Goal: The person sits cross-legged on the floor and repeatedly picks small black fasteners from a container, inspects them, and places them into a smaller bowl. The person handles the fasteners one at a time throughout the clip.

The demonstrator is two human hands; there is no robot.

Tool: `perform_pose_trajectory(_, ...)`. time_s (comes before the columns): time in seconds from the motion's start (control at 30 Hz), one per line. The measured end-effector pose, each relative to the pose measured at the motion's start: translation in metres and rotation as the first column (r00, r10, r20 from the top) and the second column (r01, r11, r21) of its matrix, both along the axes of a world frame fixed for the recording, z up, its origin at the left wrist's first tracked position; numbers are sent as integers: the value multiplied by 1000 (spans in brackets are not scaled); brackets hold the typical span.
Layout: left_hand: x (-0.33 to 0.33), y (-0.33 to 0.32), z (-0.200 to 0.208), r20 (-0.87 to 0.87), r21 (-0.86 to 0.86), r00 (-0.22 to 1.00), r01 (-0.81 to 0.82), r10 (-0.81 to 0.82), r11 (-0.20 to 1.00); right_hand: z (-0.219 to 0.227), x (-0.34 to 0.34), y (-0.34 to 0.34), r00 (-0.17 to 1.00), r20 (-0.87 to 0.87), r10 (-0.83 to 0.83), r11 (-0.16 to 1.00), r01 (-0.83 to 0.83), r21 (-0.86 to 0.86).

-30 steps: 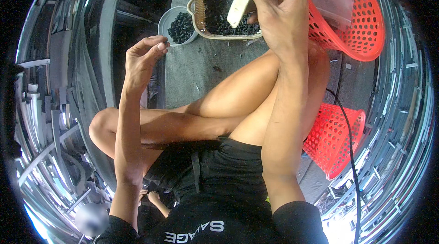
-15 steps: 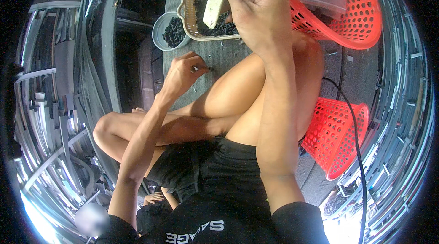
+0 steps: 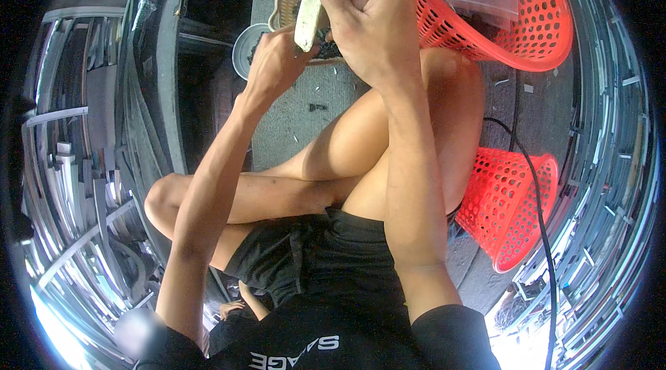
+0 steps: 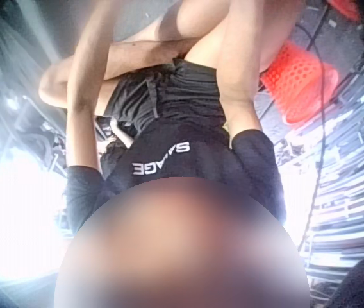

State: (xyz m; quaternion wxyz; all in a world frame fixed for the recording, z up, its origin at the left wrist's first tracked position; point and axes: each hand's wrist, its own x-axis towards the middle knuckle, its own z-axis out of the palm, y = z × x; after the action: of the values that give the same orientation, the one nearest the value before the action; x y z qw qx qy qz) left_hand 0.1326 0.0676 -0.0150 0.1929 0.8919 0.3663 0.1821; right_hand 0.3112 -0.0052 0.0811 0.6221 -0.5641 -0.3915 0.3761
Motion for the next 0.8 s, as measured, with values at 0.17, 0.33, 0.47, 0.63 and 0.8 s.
perform_pose_trajectory(0.17, 20, 22, -23, -231, -136, 972, 6, -38, 991, -5, 5, -2, 997, 73, -16, 999, 13, 43)
perform_pose_trajectory(0.33, 32, 16, -37, 18, -130, 1000, 9, -7, 992, -15, 2, 4, 989, 131, -68, 991, 52, 124)
perform_pose_trajectory(0.47, 35, 16, -26, 25, -76, 1000, 18, -16, 997, -18, -2, 7, 999, 41, -35, 996, 32, 85)
perform_pose_trajectory(0.63, 18, -1, 5, 53, -217, 988, -129, 144, 968, -15, -2, 5, 980, 190, -64, 992, 41, 123)
perform_pose_trajectory(0.8, -19, -19, 33, 278, -683, 899, -62, 337, 728, -19, -12, 8, 997, 71, -5, 1000, 3, 30)
